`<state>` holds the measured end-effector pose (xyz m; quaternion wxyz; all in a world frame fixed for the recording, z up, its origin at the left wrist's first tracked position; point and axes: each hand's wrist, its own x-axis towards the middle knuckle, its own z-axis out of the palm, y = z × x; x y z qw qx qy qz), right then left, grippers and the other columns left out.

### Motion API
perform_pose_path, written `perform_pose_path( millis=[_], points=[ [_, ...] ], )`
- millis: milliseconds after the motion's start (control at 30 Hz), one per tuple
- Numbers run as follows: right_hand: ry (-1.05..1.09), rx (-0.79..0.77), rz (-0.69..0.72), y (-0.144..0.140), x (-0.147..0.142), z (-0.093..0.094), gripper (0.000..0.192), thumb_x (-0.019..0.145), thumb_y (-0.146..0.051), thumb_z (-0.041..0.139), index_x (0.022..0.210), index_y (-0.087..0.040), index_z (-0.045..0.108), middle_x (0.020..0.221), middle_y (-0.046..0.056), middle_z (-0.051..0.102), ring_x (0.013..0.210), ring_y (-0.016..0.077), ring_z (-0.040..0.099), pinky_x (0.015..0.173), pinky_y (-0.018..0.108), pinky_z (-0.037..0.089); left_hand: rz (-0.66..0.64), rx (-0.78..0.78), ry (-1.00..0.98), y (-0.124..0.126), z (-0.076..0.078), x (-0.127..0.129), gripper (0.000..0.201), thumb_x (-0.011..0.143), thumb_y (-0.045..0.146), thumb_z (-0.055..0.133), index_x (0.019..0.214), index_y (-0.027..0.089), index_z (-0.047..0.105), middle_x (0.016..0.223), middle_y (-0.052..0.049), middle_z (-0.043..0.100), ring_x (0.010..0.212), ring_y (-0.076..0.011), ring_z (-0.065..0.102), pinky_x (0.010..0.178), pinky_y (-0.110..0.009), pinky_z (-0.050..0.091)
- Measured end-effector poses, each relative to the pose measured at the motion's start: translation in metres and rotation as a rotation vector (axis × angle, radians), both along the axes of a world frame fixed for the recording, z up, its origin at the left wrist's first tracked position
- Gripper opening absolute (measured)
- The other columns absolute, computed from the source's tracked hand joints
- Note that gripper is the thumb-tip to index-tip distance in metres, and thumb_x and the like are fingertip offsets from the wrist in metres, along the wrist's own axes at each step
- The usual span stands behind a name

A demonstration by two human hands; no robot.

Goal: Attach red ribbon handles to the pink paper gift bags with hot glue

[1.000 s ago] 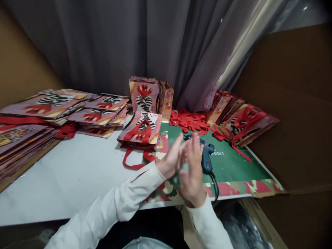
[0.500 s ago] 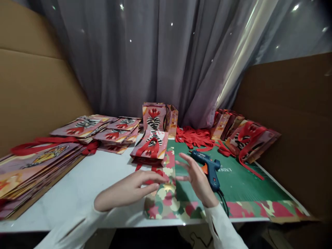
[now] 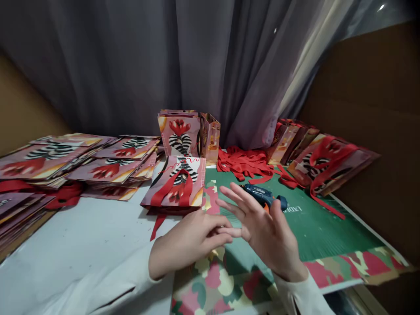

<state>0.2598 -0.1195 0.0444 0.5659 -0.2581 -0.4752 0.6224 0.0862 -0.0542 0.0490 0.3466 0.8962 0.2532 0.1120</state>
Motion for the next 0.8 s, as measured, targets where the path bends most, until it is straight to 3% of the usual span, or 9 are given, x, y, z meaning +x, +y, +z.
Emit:
perform_pose_path(
  millis=[167,267,333,400,467,567,667,733,800],
  points=[
    [-0.22,0.015,-0.064,0.003,0.018,-0.007,0.076,0.092,-0.066,0.001,0.14,-0.033,0.048,0.149,0.007,0.045,0.136,0.0289,0.043,0.1,0.057,0.045,-0.016,0.382,0.172,0.009,-0.025,-0.007,0.045,0.101,0.044,0.032,0.081,0.019,0.064,0.066,-0.002,0.065,0.058,-0.0155,0.057,0.054,-0.027,0.027],
    [-0.792,0.095,-0.465,0.01,0.024,-0.027,0.057,0.095,-0.062,0.027,0.127,-0.031,0.062,0.149,0.007,0.046,0.142,0.0301,0.033,0.114,0.064,0.016,-0.017,0.464,0.196,0.012,-0.037,-0.022,0.053,0.103,0.037,0.021,0.076,0.018,0.063,0.062,-0.001,0.063,0.054,-0.0145,0.053,0.058,-0.028,0.031],
    [-1.194,0.148,-0.749,0.019,0.023,-0.042,0.047,0.094,-0.055,0.041,0.125,-0.027,0.063,0.154,0.01,0.036,0.146,0.0337,0.02,0.11,0.071,-0.004,0.026,0.501,0.147,0.014,-0.041,-0.036,0.051,0.103,0.031,0.02,0.081,0.019,0.065,0.07,-0.001,0.067,0.063,-0.0152,0.056,0.07,-0.031,0.036],
    [-1.404,0.197,-0.823,0.029,0.019,-0.053,0.046,0.096,-0.05,0.042,0.131,-0.025,0.058,0.157,0.013,0.029,0.147,0.0367,0.015,0.105,0.077,-0.008,0.106,0.526,0.08,0.014,-0.044,-0.054,0.045,0.102,0.026,0.024,0.091,0.02,0.068,0.088,-0.001,0.072,0.08,-0.0166,0.061,0.083,-0.035,0.037],
    [-1.434,0.251,-0.759,0.036,0.014,-0.057,0.046,0.096,-0.044,0.042,0.135,-0.023,0.054,0.158,0.015,0.026,0.146,0.0361,0.019,0.108,0.075,0.005,0.206,0.529,0.006,0.012,-0.044,-0.076,0.042,0.101,0.023,0.028,0.093,0.021,0.069,0.098,0.0,0.073,0.088,-0.0172,0.062,0.086,-0.036,0.037],
    [-1.311,0.301,-0.75,0.037,0.002,-0.049,0.044,0.096,-0.037,0.045,0.136,-0.021,0.053,0.157,0.014,0.027,0.143,0.0317,0.03,0.113,0.059,0.029,0.373,0.453,-0.16,0.005,-0.043,-0.104,0.041,0.099,0.026,0.031,0.09,0.023,0.07,0.093,0.001,0.075,0.085,-0.0171,0.065,0.083,-0.035,0.041],
    [-1.125,0.359,-0.768,0.021,-0.031,-0.042,0.046,0.096,-0.033,0.042,0.142,-0.028,0.045,0.154,0.008,0.035,0.141,0.0283,0.035,0.114,0.056,0.03,0.62,0.086,-0.361,-0.002,-0.039,-0.106,0.045,0.1,0.039,0.028,0.101,0.026,0.071,0.107,0.0,0.073,0.102,-0.0193,0.065,0.09,-0.034,0.048],
    [-1.034,0.468,-0.594,0.004,-0.066,-0.046,0.055,0.093,-0.036,0.048,0.147,-0.035,0.037,0.153,0.003,0.039,0.142,0.0289,0.034,0.115,0.058,0.026,0.592,-0.257,-0.464,-0.004,-0.036,-0.089,0.059,0.102,0.042,0.011,0.121,0.024,0.063,0.116,-0.005,0.07,0.106,-0.02,0.066,0.086,-0.035,0.053],
    [-0.964,0.525,-0.258,-0.013,-0.099,-0.056,0.045,0.086,-0.046,0.058,0.13,-0.053,0.052,0.138,-0.009,0.056,0.133,0.0271,0.047,0.116,0.055,0.028,0.384,-0.325,-0.421,-0.004,-0.033,-0.063,0.078,0.098,0.04,-0.012,0.131,0.021,0.056,0.116,-0.009,0.07,0.106,-0.0198,0.067,0.087,-0.039,0.055]
  ],
)
